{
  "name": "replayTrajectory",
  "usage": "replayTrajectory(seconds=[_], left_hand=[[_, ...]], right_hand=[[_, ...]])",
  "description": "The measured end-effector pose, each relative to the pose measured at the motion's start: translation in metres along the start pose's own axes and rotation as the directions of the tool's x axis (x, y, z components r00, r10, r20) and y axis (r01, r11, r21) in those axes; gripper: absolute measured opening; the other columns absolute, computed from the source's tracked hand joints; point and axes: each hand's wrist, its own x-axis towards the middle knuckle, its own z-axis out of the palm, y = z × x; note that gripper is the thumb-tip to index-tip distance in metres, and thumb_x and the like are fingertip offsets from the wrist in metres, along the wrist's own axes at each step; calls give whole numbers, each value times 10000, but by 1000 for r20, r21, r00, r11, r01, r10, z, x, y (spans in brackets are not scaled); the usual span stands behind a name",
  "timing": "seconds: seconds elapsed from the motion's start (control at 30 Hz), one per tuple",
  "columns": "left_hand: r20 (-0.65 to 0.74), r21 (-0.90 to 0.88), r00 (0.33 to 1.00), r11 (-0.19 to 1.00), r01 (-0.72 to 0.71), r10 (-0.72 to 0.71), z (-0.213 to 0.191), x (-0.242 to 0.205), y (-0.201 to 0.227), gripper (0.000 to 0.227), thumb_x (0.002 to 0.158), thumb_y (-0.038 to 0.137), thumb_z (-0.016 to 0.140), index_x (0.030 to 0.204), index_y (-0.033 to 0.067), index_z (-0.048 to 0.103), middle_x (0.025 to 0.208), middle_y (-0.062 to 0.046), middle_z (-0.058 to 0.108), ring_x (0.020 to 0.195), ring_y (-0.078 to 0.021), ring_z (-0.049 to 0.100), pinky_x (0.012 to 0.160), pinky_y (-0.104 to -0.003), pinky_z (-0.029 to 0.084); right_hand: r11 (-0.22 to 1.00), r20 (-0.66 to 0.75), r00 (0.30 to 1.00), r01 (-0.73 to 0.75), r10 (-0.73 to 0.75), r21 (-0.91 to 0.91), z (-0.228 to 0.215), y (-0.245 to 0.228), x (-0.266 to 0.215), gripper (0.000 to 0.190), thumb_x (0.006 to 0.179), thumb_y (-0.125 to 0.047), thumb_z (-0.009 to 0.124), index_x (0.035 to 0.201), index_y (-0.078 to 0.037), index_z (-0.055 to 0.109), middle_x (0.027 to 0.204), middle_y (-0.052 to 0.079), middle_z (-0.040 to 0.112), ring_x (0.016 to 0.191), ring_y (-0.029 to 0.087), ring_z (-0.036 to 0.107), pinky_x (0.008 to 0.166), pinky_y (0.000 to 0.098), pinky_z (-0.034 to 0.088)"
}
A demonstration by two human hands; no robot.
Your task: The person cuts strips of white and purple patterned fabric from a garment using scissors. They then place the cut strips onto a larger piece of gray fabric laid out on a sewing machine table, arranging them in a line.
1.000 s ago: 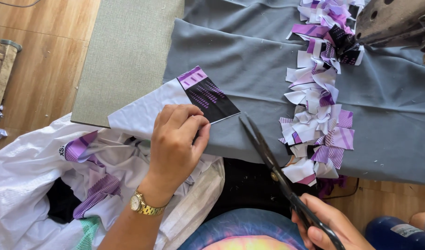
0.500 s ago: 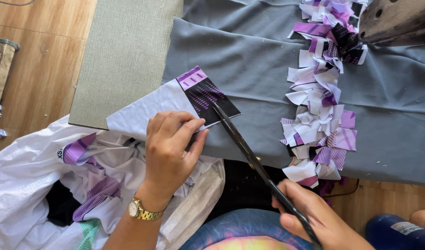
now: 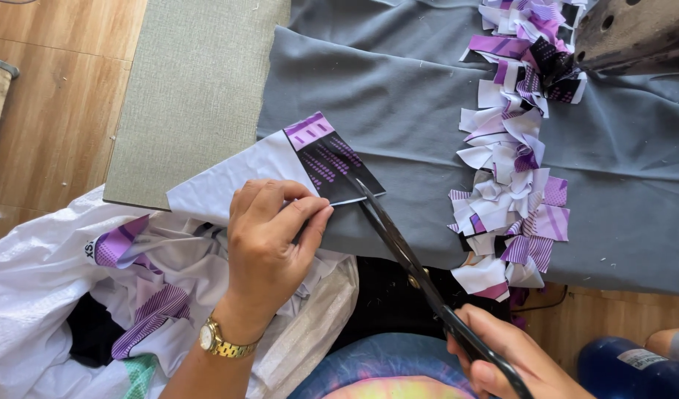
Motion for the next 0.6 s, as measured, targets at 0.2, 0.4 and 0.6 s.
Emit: replayTrajectory(seconds=[0.2,0.4,0.6], left_hand=[[13,14,1000,1000,-12,12,-1,-8,1,48,1013,78,810,997,62,767,1022,-64,687,923,-297,615,880,-455,457],[-18,-13,1000,1000,-4,4,3,-15,-3,41,1007,94,823,1013,96,783,1051,-48,689,983,-276,617,918,-436,454],[-39,-33,999,999,-23,21,4,-16,-2,42,1010,90,818,1015,102,779,1036,-37,693,967,-264,624,922,-431,456]], right_hand=[[925,-74,991,77,-112,-372,12,-8,23,640,872,-738,611,973,-114,713,816,-21,591,700,129,509,658,315,422],[984,-83,992,77,-92,-164,18,22,26,495,927,-553,744,997,-74,642,806,12,535,615,119,462,549,310,425],[999,-140,989,-47,46,-4,22,27,22,395,935,-369,841,994,-34,640,796,63,508,529,139,427,430,312,427]])
